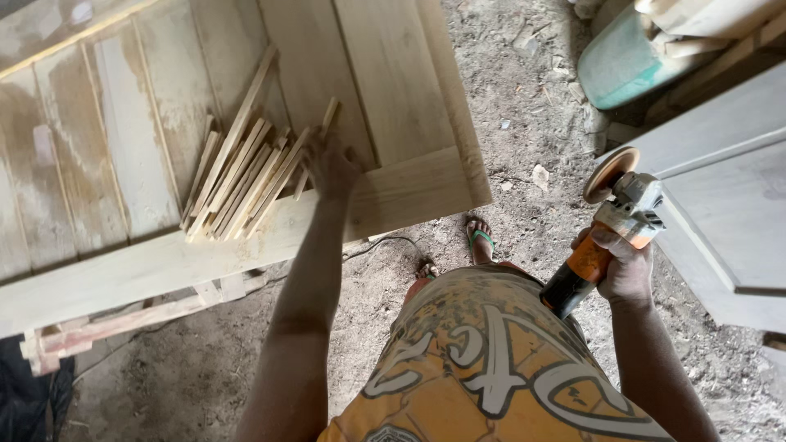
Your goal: The person uses a handheld power tool with a sanding disc to smooth the edges and ends of thin wooden strips while holding them against a larger wooden surface.
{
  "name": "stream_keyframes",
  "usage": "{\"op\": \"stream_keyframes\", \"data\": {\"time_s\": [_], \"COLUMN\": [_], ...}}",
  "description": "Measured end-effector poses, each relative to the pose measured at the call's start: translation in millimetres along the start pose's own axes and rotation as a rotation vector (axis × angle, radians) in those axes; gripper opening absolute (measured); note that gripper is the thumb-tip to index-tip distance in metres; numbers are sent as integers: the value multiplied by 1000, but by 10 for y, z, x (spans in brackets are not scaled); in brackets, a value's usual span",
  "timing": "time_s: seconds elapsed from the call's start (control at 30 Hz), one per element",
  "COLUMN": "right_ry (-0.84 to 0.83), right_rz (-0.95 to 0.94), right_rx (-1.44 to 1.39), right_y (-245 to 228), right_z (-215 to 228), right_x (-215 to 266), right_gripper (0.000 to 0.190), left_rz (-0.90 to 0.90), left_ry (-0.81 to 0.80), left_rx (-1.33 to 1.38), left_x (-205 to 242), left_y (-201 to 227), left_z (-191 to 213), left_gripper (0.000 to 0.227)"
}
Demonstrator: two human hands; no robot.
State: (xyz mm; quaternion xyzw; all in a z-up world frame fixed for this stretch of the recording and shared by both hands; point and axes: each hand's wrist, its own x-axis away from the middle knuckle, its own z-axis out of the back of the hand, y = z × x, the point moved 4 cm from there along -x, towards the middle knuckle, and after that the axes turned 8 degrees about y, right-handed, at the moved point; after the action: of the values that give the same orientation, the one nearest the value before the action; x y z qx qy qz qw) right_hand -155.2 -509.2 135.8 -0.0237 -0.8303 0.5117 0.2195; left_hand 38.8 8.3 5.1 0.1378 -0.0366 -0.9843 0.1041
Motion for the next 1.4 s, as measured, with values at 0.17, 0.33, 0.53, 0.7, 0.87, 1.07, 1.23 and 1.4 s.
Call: {"op": "stream_keyframes", "data": {"time_s": [0.17, 0.33, 0.53, 0.7, 0.87, 1.07, 1.23, 1.4], "right_ry": [-66, -10, -46, -140, -317, -274, -254, -98], "right_rz": [7, -16, -96, -149, -192, -230, -174, -106], "right_rx": [-2, -29, -102, -175, -242, -146, -163, -53], "right_y": [57, 51, 85, 147, 234, 343, 232, 74], "right_z": [-42, 76, 112, 82, 5, 14, -175, -360], "right_x": [-81, -282, -780, -1194, -1564, -1702, -1497, -1157], "right_gripper": [50, 47, 46, 40, 16, 24, 23, 34], "left_rz": [51, 187, 700, 671, 624, 785, 832, 401], "left_ry": [116, -43, -429, -580, -590, -558, -598, -695], "left_rx": [243, 643, 1558, 2033, 2185, 2220, 1900, 1276], "left_x": [-104, -12, 358, 555, 587, 685, 789, 1112], "left_y": [-240, 218, 981, 1552, 1824, 1896, 1638, 1412], "left_z": [639, 1015, 1346, 1789, 2088, 2241, 2021, 1399], "left_gripper": [41, 29, 36, 40, 47, 51, 57, 34]}}
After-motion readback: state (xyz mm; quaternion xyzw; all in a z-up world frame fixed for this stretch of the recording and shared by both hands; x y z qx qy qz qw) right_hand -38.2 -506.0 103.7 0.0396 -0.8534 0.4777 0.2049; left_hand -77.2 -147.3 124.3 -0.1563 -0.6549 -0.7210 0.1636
